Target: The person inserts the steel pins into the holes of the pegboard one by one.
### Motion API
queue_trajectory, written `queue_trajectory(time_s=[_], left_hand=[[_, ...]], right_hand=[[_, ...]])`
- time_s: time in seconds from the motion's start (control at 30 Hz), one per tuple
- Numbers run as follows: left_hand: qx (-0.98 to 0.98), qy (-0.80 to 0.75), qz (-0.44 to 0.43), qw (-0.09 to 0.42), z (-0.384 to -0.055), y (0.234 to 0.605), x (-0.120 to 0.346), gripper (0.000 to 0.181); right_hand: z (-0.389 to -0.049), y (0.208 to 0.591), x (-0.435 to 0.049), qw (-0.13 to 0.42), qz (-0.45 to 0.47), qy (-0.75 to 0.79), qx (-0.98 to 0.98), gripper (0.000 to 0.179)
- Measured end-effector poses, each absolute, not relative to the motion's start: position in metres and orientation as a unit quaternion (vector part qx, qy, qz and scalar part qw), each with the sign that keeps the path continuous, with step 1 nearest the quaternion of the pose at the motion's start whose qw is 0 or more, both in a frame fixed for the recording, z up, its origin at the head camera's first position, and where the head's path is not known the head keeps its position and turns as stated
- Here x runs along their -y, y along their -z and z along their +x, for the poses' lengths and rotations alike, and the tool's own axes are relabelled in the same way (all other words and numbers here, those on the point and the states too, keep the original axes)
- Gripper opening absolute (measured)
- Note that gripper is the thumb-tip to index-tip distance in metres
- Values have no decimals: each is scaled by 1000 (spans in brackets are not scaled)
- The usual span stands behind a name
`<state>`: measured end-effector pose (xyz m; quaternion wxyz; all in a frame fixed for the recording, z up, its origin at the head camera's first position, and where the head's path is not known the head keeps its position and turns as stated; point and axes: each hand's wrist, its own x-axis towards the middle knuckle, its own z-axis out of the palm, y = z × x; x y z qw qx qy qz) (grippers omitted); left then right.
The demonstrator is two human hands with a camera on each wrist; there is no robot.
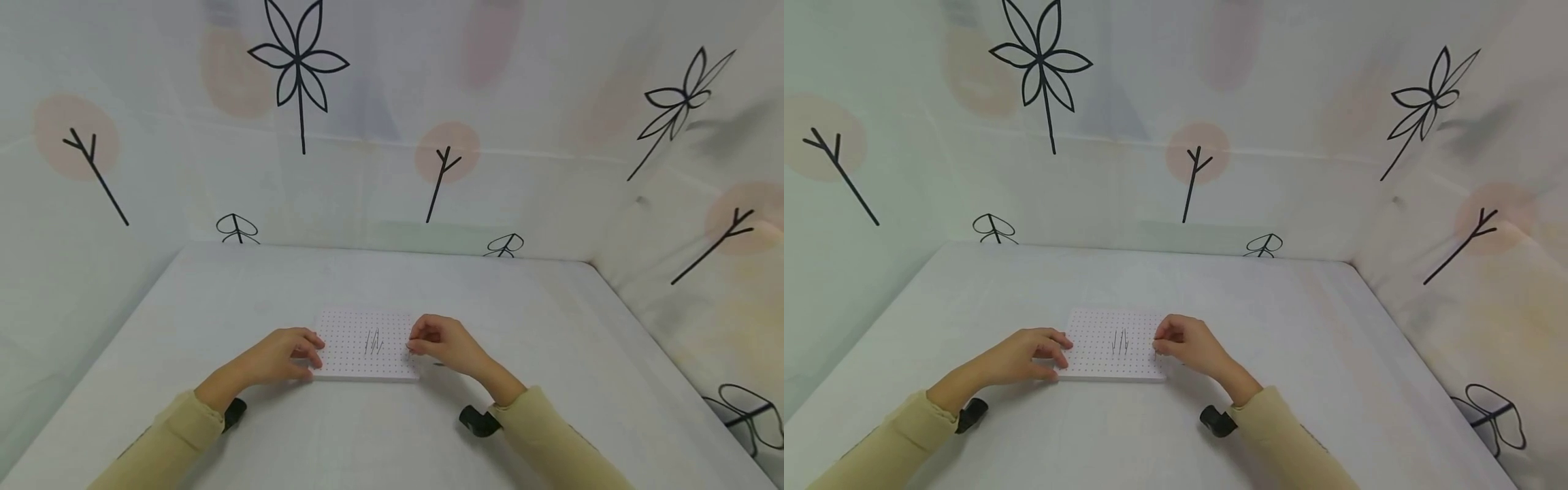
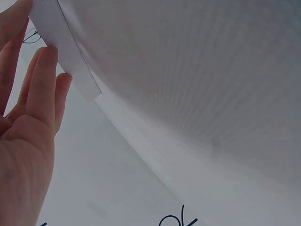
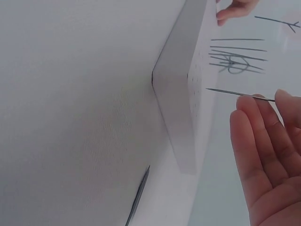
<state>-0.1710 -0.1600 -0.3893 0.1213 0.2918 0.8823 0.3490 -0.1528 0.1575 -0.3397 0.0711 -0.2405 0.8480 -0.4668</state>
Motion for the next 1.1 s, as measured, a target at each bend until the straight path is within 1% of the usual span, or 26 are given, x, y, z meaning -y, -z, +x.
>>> queue_trajectory(time_s=[0.13, 0.37, 0.47, 0.63, 0.87, 1.0, 1.1], left_hand=[[-885, -347, 286, 122, -170, 389, 159, 14], [-884, -351, 285, 123, -171, 391, 159, 15], [-882, -351, 289, 121, -171, 391, 160, 14], [-886, -348, 283, 123, -171, 390, 159, 15], [-885, -349, 280, 126, -171, 390, 160, 15], [-884, -349, 284, 123, -171, 390, 161, 15], [-883, -351, 285, 124, -171, 390, 161, 14]], right_hand=[[-154, 341, -155, 79, -240, 480, -840, 6], [-172, 371, -155, 78, -241, 495, -831, 8], [-172, 373, -152, 76, -244, 496, -830, 9], [-170, 369, -144, 74, -240, 496, -831, 8], [-153, 342, -131, 68, -252, 496, -828, 7], [-151, 341, -127, 75, -248, 500, -827, 7], [-154, 348, -126, 72, -251, 498, -827, 7]])
